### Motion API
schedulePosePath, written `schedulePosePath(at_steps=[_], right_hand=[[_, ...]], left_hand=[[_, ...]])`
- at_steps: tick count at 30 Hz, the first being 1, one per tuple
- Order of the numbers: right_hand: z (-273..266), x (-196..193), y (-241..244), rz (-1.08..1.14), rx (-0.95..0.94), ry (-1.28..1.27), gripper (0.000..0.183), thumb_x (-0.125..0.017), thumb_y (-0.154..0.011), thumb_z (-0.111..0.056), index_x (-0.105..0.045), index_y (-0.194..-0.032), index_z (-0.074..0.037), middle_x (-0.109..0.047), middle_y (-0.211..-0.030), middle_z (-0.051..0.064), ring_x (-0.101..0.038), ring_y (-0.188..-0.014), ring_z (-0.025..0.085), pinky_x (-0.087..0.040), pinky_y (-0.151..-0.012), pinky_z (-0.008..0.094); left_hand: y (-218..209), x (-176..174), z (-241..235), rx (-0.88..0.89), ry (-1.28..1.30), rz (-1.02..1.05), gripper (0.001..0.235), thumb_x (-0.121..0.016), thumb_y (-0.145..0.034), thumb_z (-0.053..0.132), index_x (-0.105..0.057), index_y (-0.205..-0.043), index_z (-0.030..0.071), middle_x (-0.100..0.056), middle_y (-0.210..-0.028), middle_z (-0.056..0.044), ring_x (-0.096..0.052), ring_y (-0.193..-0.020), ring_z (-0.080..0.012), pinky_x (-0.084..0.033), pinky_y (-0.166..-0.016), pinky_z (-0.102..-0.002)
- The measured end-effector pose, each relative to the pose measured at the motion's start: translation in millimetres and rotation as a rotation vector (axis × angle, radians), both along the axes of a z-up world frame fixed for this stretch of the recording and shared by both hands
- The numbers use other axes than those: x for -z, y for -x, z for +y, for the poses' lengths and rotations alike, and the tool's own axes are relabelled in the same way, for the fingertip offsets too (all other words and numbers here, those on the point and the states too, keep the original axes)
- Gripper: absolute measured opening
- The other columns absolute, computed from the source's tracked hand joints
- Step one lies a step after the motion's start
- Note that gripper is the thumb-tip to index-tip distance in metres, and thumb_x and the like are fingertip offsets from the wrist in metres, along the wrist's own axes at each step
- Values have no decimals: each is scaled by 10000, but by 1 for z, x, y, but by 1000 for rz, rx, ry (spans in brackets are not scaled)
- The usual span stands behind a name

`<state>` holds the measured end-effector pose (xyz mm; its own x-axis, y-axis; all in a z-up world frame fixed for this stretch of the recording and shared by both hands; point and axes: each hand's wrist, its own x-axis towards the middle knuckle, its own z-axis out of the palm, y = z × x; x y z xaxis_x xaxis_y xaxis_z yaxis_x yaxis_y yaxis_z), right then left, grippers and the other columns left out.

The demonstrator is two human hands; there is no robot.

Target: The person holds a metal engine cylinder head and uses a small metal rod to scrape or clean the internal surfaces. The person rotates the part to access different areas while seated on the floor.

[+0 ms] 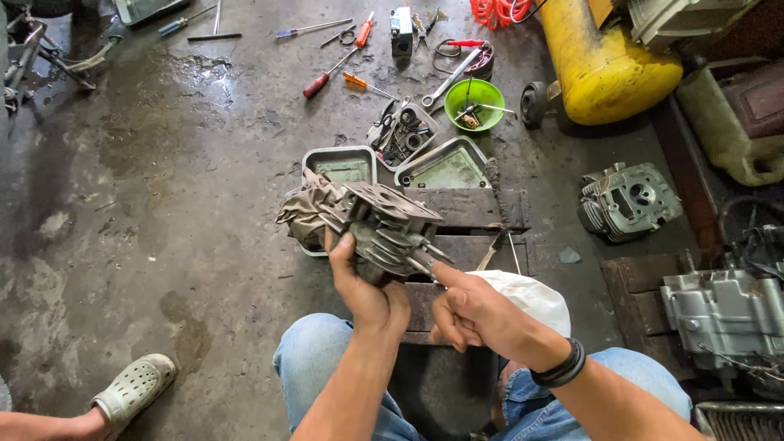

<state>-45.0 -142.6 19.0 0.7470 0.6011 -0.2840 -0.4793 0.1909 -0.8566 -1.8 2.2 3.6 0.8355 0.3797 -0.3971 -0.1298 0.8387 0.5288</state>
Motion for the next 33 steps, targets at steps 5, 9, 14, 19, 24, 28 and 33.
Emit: schedulePosePath(at_steps=[5,9,14,19,24,28,33], right_hand=[[2,-7,-4,-102,20,126,867,-542,-897,-581,-366,-1596,-99,-452,-488,-12,-353,-415,76,-536,-646,291],[3,-32,-6,-250,-91,650,770,-522,-864,-256,-395,-1623,-272,-520,-497,16,-446,-472,123,-426,-501,286],[0,-1,-1,-782,-168,1247,666,-522,-912,-330,-396,-1562,-263,-531,-532,44,-504,-496,320,-360,-485,479],[1,8,1,-1018,-91,1484,551,-489,-920,-319,-477,-1456,-194,-581,-475,52,-562,-403,356,-395,-378,495],[-1,3,1,-979,-139,1475,661,-551,-918,-354,-395,-1556,-279,-590,-524,-4,-567,-442,348,-393,-403,507],[3,9,-1,-1040,-84,1521,494,-522,-934,-379,-540,-1395,-204,-612,-501,64,-611,-456,412,-433,-390,520],[1,9,0,-1019,-95,1374,670,-547,-934,-304,-355,-1573,-238,-589,-534,22,-552,-440,342,-382,-408,495]], left_hand=[[1,1,0,35,0,-20,472,-576,-847,210,-589,-1313,138,-666,-1104,-68,-643,-982,-233,-530,-825,-369],[-1,-5,4,34,-49,-13,485,-568,-845,240,-593,-1322,157,-667,-1145,-39,-640,-1038,-231,-532,-850,-383],[2,-4,-3,24,-38,76,556,-586,-794,186,-546,-1347,155,-632,-1093,-88,-619,-922,-244,-515,-754,-376],[0,-19,-6,101,-4,285,665,-575,-774,166,-519,-1431,251,-645,-1141,-134,-617,-903,-291,-502,-723,-425],[-3,-15,-3,21,-45,214,701,-570,-773,174,-470,-1465,213,-607,-1254,-105,-600,-1034,-268,-505,-833,-419],[0,-11,-6,59,-79,183,711,-597,-744,174,-473,-1444,182,-598,-1271,-128,-600,-1072,-293,-508,-861,-443],[-3,-1,-1,11,-29,153,646,-565,-814,207,-502,-1457,216,-618,-1223,-62,-602,-1049,-237,-495,-845,-391]])
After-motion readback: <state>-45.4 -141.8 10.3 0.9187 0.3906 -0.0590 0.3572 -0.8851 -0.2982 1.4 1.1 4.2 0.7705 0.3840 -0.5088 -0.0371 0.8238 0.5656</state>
